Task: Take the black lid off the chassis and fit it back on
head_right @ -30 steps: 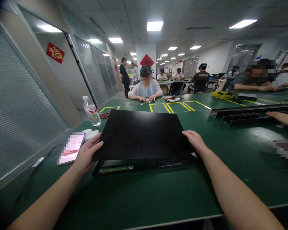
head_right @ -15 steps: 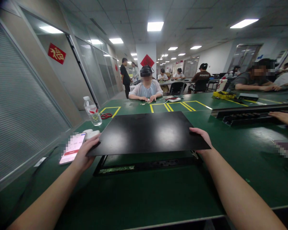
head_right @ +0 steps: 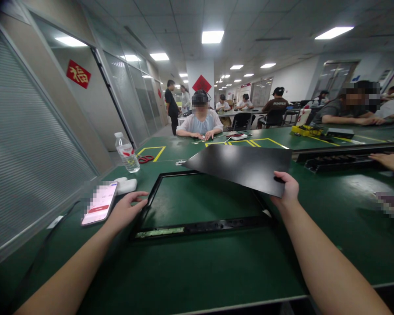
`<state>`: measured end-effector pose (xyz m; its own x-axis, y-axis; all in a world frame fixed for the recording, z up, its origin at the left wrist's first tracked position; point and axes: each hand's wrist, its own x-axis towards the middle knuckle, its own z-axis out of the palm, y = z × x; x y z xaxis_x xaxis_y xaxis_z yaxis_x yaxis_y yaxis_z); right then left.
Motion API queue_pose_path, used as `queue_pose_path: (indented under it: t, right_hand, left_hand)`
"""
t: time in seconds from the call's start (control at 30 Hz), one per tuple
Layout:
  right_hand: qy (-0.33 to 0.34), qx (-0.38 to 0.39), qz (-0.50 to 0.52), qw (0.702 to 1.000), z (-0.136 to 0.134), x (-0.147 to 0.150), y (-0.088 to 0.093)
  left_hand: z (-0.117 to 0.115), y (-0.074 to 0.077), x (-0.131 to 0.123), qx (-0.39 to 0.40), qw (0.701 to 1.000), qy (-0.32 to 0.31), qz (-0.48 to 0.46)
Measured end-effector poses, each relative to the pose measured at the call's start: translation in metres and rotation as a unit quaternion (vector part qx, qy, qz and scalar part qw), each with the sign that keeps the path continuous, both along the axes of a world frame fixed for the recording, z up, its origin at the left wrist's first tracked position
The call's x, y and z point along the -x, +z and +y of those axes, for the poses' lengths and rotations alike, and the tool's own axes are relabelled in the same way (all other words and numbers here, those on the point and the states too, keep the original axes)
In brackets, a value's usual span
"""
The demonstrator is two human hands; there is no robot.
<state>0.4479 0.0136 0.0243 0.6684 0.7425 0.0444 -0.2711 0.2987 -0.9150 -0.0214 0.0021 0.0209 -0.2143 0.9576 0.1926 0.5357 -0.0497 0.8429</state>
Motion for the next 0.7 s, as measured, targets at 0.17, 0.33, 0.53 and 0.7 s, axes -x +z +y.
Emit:
queue_pose_path:
  t: [0.17,0.33,0.53,0.7]
  right_hand:
    - [-0.123,-0.053,0.123,0.983,0.005,0.002,0.003]
    - [-0.187,-0.159,0.101,0.964,0.011,-0.004,-0.002]
    - [-0.225,-0.159,0.121,0.954,0.009,-0.008,-0.002]
    - [-0.25,-0.094,0.121,0.956,0.006,-0.008,0.0]
  left_hand:
    - [0.0,-0.001,0.0,0.004,0.998,0.005,0.063]
    - [0.002,-0.002,0.001,0.053,0.986,-0.008,0.157]
    - [0.004,-0.006,0.003,0.083,0.972,-0.033,0.219]
    - [0.004,-0.007,0.002,0.099,0.968,-0.039,0.227]
